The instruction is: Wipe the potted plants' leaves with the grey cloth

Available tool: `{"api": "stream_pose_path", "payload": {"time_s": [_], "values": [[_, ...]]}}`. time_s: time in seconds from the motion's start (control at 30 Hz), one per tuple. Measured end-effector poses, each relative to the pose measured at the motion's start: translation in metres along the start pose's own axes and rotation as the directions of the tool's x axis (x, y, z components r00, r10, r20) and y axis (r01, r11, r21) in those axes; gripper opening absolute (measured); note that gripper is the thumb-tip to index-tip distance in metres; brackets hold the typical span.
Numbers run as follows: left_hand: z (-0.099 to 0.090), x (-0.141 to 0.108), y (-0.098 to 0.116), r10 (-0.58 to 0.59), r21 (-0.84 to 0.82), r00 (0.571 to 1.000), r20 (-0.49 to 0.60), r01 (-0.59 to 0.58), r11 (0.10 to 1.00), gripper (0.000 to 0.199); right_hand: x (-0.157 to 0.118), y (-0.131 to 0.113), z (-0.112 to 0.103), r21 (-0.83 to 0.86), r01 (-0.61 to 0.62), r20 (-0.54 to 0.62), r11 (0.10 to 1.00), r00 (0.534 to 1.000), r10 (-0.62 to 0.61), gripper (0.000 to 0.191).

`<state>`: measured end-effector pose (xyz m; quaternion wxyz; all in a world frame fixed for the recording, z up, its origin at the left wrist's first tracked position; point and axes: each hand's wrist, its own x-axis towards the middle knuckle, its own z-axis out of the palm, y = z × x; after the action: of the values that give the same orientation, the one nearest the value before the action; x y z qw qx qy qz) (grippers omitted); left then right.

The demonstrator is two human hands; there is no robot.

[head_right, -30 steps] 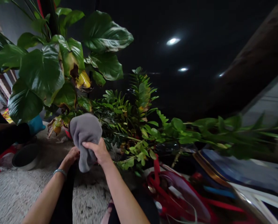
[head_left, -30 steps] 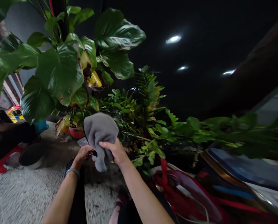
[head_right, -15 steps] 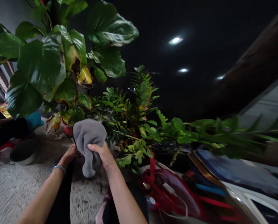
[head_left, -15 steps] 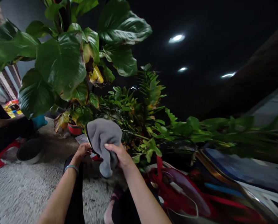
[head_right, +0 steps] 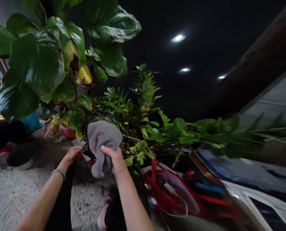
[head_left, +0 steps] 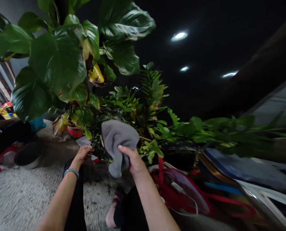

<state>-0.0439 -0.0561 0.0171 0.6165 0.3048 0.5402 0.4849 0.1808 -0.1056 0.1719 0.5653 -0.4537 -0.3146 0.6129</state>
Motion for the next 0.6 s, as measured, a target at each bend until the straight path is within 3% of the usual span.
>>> {"api": "stream_pose_path", "payload": {"time_s": [0.07, 0.13, 0.27, 0.33, 0.4, 0.47, 0.53, 0.6], "values": [[0.0, -0.004, 0.002, -0.009, -0.015, 1.0, 0.008, 0.009, 1.0, 0.025, 0.02, -0.009, 0.0, 0.175, 0.0, -0.092, 0.985, 0.996, 0.016, 0.04], [-0.001, -0.007, 0.005, -0.016, -0.03, 1.0, 0.01, 0.016, 0.999, 0.028, 0.027, 0.004, -0.003, 0.275, -0.082, -0.121, 0.958, 0.985, 0.119, 0.032], [-0.004, -0.006, 0.007, -0.031, -0.054, 1.0, 0.001, 0.031, 0.998, 0.029, -0.006, 0.06, -0.011, 0.326, -0.351, -0.068, 0.878, 0.918, 0.392, 0.029], [-0.004, -0.004, 0.008, -0.036, -0.061, 0.999, -0.003, 0.036, 0.998, 0.028, -0.028, 0.071, -0.012, 0.337, -0.397, 0.004, 0.854, 0.907, 0.421, 0.031], [-0.004, -0.003, 0.009, -0.032, -0.059, 0.999, 0.003, 0.032, 0.998, 0.029, -0.037, 0.056, -0.01, 0.334, -0.384, 0.062, 0.861, 0.92, 0.387, 0.032], [-0.003, -0.004, 0.01, -0.024, -0.053, 1.0, 0.015, 0.025, 0.998, 0.029, -0.03, 0.023, -0.008, 0.334, -0.291, 0.066, 0.896, 0.956, 0.286, 0.034], [-0.003, -0.006, 0.012, -0.02, -0.052, 1.0, 0.018, 0.021, 0.998, 0.028, -0.011, -0.01, -0.006, 0.365, -0.143, 0.009, 0.92, 0.989, 0.15, 0.033], [-0.004, -0.008, 0.014, -0.02, -0.059, 1.0, 0.012, 0.021, 0.998, 0.026, 0.008, -0.024, -0.006, 0.416, -0.064, -0.06, 0.907, 0.993, 0.097, 0.029]]}}
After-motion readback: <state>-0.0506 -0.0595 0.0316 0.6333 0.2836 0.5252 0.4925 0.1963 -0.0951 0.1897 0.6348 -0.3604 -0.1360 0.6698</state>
